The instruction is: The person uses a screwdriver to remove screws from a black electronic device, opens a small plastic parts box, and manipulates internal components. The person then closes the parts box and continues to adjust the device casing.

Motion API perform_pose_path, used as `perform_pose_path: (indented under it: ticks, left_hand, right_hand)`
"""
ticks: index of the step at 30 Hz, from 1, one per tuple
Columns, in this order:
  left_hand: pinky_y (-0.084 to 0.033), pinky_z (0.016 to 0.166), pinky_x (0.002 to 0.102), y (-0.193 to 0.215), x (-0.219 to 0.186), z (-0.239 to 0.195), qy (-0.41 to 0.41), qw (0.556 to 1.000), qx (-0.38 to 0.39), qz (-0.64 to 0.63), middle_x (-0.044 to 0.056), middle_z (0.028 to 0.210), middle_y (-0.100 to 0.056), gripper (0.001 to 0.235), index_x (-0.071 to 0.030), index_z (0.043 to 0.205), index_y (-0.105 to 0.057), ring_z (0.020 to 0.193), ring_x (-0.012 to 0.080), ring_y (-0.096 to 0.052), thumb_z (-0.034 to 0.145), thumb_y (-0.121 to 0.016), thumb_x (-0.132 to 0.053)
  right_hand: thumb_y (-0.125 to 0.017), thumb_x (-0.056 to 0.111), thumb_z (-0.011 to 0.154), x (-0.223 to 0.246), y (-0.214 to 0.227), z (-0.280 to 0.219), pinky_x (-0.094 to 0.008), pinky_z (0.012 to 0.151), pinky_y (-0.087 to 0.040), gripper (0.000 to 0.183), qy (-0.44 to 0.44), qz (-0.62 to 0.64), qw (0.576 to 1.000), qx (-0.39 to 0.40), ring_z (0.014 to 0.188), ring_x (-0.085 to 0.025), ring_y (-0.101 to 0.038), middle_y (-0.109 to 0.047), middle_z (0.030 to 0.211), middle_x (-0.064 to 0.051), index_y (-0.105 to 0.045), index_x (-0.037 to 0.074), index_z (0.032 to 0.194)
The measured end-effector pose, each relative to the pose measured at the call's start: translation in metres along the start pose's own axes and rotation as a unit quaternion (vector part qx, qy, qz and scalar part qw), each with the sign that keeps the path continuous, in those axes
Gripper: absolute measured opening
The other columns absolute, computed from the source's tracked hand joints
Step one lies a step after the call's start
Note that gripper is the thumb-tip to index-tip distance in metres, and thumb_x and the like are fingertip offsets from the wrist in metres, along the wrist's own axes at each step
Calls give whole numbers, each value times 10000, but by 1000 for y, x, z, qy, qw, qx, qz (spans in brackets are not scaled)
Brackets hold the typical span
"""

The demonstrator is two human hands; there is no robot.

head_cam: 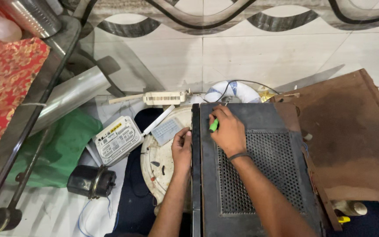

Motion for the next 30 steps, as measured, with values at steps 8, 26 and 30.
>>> perform_pose_path:
  ticks: [8,26,30]
  left_hand:
    - [-502,861,250,6,3,5,6,1000,-6,29,54,1084,-706,275,-1,1225,-682,953,104,-625,984,-654,-131]
    - [-508,933,266,-3,-20,-5,-4,1000,6,8,93,1159,-709,297,13,1259,-660,1047,129,-649,992,-642,-117]
    - [-501,904,256,-2,-16,-5,-32,998,3,45,74,1128,-700,300,7,1273,-647,1017,120,-636,1007,-629,-132]
  right_hand:
    - [-654,178,936,0,0,0,-466,811,-553,142,6,-3,1000,-3,960,-371,-692,-710,1156,-94,-680,48,987]
    - [-650,181,939,3,3,1,-458,808,-559,144,-5,-1,1000,-2,965,-359,-696,-705,1166,-82,-683,51,990]
    - [-649,173,930,2,3,0,-456,809,-561,137,-2,5,1000,-2,968,-357,-698,-705,1168,-81,-684,52,985]
Point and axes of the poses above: each hand's wrist, its own z-axis towards the middle knuckle, its own y-axis out of the back of the hand, x = y × z, the point moved 2 cm from there along z, towards the middle knuckle
